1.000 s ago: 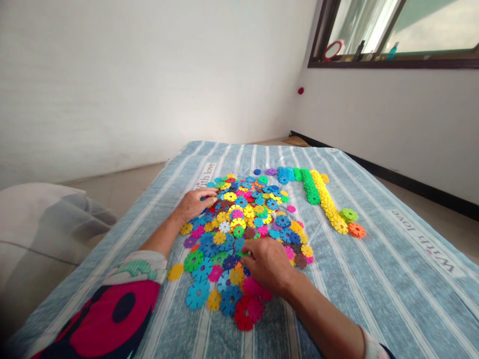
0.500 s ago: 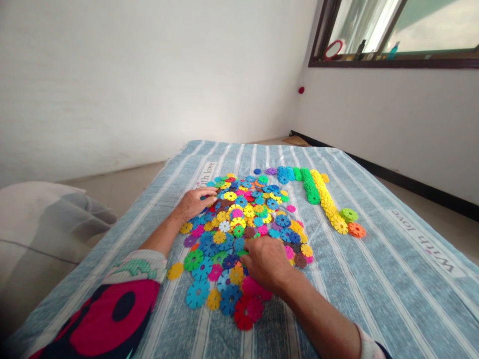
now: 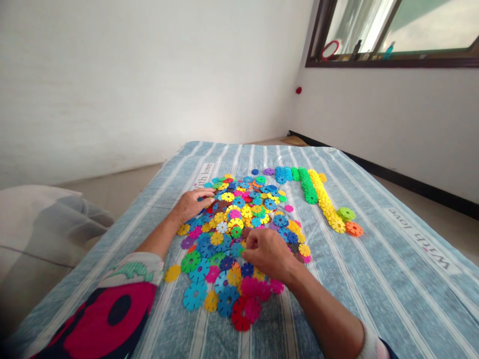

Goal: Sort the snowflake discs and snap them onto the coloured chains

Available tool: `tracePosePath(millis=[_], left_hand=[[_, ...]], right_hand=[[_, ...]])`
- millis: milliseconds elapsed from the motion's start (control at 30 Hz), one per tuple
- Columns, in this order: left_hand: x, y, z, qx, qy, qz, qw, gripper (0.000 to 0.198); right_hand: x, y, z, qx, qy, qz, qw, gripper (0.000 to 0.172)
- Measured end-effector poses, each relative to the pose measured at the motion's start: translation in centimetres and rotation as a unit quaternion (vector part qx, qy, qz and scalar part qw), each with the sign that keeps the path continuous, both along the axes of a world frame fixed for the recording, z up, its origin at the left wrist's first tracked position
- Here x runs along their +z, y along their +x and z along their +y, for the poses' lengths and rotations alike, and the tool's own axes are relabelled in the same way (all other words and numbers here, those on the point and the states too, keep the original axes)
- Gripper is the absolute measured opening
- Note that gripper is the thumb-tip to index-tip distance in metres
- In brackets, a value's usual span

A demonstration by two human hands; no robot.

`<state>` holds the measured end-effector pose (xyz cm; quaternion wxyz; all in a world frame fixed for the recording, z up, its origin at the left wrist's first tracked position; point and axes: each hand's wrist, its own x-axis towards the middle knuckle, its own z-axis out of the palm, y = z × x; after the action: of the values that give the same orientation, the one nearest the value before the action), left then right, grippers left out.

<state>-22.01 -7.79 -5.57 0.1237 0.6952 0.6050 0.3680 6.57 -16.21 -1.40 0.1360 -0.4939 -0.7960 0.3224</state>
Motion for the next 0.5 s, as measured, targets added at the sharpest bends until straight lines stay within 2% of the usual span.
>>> tracePosePath(millis=[133, 267, 367, 500], left_hand=[[0.01, -0.09, 0.00, -0.006, 0.004, 0.001, 1.000, 0.026], [0.12, -0.03, -0.14, -0.008, 0.006, 0.004, 1.000, 0.028], [0.28, 0.06, -0.30, -0.005, 0.005, 0.004, 1.000, 0.030], [0.52, 0.03, -0.38, -0.007, 0.001, 0.005, 1.000, 0.030]], right_hand=[[0.86, 0.60, 0.21, -0.031, 0.068, -0.081, 0.994, 0.015], [0.91, 0.45, -0.17, -0.008, 0.114, -0.170, 0.979, 0.010], [0.74, 0.38, -0.31, 0.009, 0.146, -0.203, 0.968, 0.015], [0.87, 0.33, -0.31, 0.022, 0.144, -0.227, 0.963, 0.017]])
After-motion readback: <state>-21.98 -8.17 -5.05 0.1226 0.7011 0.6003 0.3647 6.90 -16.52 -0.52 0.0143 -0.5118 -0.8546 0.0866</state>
